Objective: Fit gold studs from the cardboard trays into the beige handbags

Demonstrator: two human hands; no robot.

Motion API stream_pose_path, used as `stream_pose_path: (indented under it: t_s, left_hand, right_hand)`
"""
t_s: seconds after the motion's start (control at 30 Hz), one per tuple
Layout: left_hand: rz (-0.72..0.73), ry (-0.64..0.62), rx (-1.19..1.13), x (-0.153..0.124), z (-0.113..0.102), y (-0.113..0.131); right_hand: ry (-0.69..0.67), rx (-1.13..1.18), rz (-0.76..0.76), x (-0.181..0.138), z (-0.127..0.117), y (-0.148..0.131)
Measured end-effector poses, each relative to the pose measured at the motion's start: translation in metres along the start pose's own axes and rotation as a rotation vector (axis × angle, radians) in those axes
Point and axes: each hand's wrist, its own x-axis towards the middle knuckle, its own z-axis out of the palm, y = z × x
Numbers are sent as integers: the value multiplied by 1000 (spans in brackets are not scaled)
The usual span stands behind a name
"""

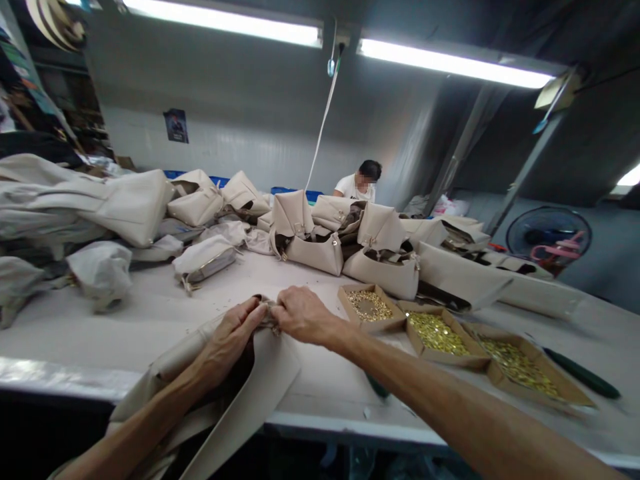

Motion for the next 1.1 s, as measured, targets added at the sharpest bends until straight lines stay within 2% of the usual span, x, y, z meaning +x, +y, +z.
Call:
stream_pose_path:
  t_s: [0.07, 0.13, 0.23, 0.4, 0.5, 0.57, 0.7, 0.83, 1.0, 1.1]
  left_hand:
    - [20, 15, 25, 0, 0, -1]
    - [14, 19, 22, -1, -1, 0]
    - [-12, 8, 0, 0, -1, 2]
    - [-5, 6, -8, 1, -1, 2]
    - [-1, 15, -10, 1, -1, 2]
    - [-8, 15, -22, 1, -2, 2]
    - [-16, 28, -39, 3, -2, 2]
    - [25, 31, -13, 3, 1, 2]
    - [95, 60, 15, -4, 5, 8]
    - [82, 38, 42, -5, 4, 11]
  right_hand:
    - [-51, 105, 63, 3, 0, 0]
    - [-79, 118, 50, 4, -3, 1]
    - [-75, -19, -86, 3, -9, 2]
    - [-79, -386, -306, -1, -16, -1]
    - [-41, -476, -507, -3, -18, 1]
    - [-20, -486, -535, -5, -18, 3]
    - [2, -432, -351, -6, -12, 1]
    - [32, -249, -112, -6, -10, -7]
    - [-166, 168, 164, -7, -20, -15]
    - [-225, 288, 270, -9, -25, -14]
